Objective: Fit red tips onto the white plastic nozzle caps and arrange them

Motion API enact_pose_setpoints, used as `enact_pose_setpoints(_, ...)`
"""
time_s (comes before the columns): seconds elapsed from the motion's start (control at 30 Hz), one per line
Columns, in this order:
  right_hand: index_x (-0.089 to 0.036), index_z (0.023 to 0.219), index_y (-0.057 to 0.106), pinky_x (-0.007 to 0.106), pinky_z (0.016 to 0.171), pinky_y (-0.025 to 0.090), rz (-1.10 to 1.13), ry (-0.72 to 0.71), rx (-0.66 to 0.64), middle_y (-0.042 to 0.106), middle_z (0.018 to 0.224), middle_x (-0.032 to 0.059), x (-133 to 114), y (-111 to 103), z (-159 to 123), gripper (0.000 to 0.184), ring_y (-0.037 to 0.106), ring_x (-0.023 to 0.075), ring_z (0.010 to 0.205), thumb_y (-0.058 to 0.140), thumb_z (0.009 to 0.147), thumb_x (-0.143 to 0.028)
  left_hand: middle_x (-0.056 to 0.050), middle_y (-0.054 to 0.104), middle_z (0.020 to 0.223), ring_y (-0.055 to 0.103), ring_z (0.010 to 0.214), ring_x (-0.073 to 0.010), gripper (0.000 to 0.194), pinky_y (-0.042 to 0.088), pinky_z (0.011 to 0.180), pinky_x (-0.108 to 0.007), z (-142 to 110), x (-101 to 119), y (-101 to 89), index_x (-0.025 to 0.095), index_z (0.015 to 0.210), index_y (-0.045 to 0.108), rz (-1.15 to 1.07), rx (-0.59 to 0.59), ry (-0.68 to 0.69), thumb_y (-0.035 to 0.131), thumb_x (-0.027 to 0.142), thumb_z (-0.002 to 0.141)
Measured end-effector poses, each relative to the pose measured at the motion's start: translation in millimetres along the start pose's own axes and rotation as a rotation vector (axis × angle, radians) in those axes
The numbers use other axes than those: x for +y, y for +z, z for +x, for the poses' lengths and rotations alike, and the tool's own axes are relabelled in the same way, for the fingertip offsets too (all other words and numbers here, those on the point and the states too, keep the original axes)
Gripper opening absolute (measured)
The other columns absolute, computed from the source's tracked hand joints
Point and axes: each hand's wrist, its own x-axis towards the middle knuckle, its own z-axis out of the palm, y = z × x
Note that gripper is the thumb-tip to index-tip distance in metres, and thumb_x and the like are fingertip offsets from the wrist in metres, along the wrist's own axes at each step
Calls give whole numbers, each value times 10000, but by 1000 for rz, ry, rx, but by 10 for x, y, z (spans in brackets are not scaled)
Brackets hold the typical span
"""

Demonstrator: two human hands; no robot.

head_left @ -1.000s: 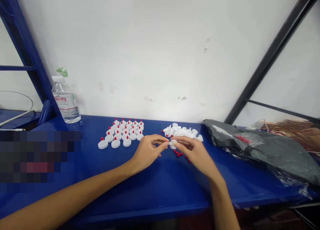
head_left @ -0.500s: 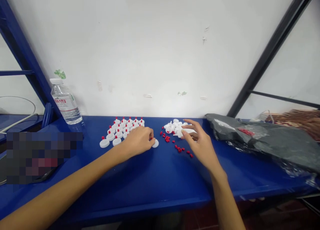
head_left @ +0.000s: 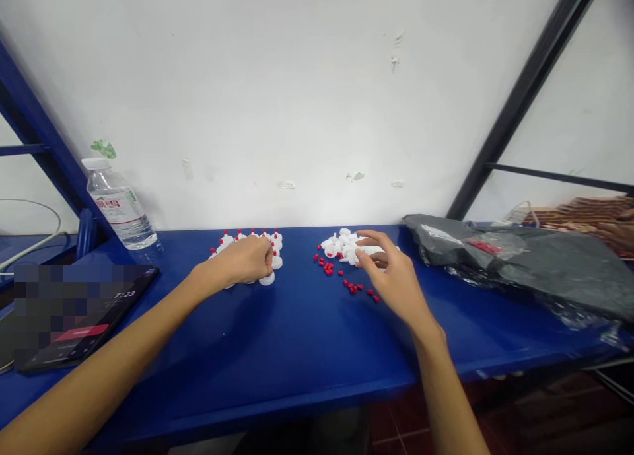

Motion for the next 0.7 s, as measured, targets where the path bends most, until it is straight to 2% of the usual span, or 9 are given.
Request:
enact_pose_setpoints(0.1,-285,1211,660,355,771,557,-41,-8,28,723,1186,57,2,-4,3,279,723,214,831,565,967,-382,-20,594,500,520,472,-163,142,306,515,-276,-57,17,-80,202,567,616,44,-21,-29,579,147,692)
enact_pose_setpoints(0.17,-267,1118,694,349,747,554,-73,-9,64,741,1142,57,6,-12,9,229,721,226,854,559,963,-369,-23,611,514,535,482,-165,130,314,524,-275,-79,49,-118,198,617,658,55,-9,-43,579,152,709)
enact_pose_setpoints(0.3,-241,1010,722,365,766,553,-156,-12,162,765,1042,69,41,-61,30,214,715,247,884,539,954,-337,-45,677,613,601,569,-208,196,373,578,-287,-70,177,-71,213,754,723,25,123,-46,556,287,824)
enact_pose_setpoints(0.4,-237,1016,735,404,844,535,-291,-17,233,772,1026,75,117,-137,40,226,707,268,928,536,945,-317,-74,716,754,645,702,-236,304,414,647,-308,-68,338,109,201,801,727,8,285,88,473,316,922)
enact_pose_setpoints(0.47,-241,1056,742,426,869,512,-433,2,226,773,1048,81,193,-198,39,237,696,291,967,555,934,-322,-78,714,839,653,769,-231,302,439,695,-314,-73,440,281,191,911,736,-31,315,224,451,281,952)
enact_pose_setpoints(0.57,-219,1087,754,413,842,489,-640,97,112,772,1047,109,307,-271,24,260,690,317,980,609,912,-346,-72,681,974,654,834,-207,333,464,719,-302,-70,536,534,208,1174,704,-90,241,371,435,255,983)
enact_pose_setpoints(0.7,-193,1102,762,368,806,469,-731,246,-8,778,1034,113,370,-303,1,285,693,308,973,665,887,-354,-69,614,1135,646,832,-184,439,486,712,-303,-35,569,718,284,1429,561,-85,161,407,407,292,1018)
